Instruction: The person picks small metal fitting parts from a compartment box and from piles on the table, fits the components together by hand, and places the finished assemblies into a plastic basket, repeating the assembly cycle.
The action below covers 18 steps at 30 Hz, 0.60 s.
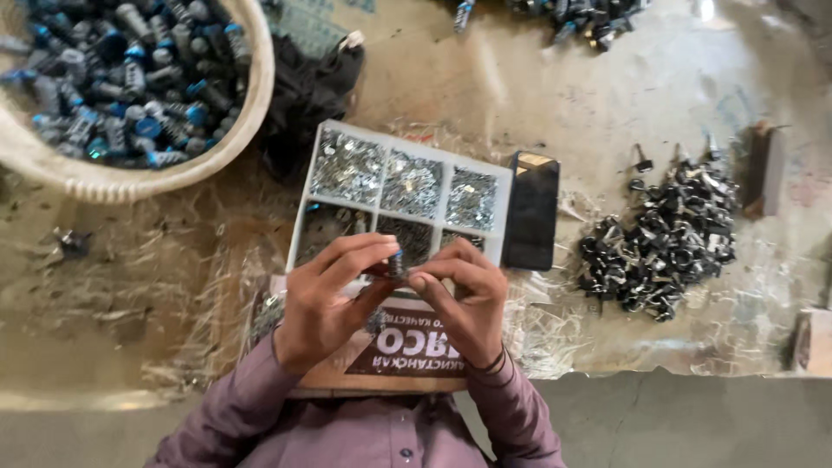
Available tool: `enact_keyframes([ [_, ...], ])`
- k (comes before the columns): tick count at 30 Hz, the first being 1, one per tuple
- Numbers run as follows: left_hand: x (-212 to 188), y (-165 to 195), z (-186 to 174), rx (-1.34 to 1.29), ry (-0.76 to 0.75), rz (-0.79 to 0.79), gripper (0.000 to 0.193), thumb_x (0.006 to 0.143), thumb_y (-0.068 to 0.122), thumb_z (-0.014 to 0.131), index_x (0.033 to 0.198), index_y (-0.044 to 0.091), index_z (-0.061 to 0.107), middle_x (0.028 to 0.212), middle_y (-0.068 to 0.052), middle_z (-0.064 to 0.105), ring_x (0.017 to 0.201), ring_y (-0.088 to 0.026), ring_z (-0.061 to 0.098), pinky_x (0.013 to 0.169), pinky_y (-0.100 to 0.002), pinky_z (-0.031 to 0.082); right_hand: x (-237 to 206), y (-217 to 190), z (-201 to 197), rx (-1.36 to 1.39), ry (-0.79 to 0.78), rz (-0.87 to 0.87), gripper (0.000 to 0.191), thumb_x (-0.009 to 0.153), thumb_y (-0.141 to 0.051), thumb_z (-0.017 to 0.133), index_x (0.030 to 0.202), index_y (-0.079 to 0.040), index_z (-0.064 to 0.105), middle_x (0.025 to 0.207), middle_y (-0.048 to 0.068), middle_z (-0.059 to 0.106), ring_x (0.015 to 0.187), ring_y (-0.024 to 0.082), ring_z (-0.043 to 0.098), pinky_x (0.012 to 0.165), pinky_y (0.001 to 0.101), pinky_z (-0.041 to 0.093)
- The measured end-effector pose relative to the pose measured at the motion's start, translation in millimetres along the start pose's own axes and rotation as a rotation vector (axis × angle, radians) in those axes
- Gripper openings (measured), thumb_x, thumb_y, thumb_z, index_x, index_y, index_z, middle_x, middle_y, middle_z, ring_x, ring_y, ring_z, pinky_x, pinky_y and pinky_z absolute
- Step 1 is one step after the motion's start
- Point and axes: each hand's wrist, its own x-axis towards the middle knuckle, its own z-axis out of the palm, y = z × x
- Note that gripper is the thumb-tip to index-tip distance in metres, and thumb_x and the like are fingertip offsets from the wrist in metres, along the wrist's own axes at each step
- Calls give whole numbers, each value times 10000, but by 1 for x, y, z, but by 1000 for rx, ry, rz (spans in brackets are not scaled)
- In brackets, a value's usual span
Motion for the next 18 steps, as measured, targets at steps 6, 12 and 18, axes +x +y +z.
enact_keyframes([
  [6, -4, 1, 4, -3, 28, 91, 412, 846, 39, 839, 1223, 71, 676, 1247, -100, 699, 1090, -251, 747, 881, -314, 631, -6, -3, 6, -95, 37, -10, 84, 940, 7, 714, 1006, 27, 761, 883, 33, 644, 765, 88, 603, 662, 229, 478],
  [12, -5, -1, 6, 1, 40, 106, 377, 863, 44, 836, 1207, 70, 685, 1225, -101, 696, 1040, -239, 757, 846, -302, 648, -5, -6, 13, -250, 91, -174, 83, 930, 3, 745, 1012, 9, 757, 885, 44, 651, 774, 97, 601, 673, 232, 472],
  [18, -6, -1, 7, 81, 31, 178, 350, 885, 53, 816, 1214, 93, 704, 1211, -91, 703, 1022, -236, 757, 829, -306, 640, -8, 1, 12, -332, 149, -216, 88, 874, -25, 799, 956, -6, 771, 820, 30, 658, 713, 88, 603, 620, 231, 469],
])
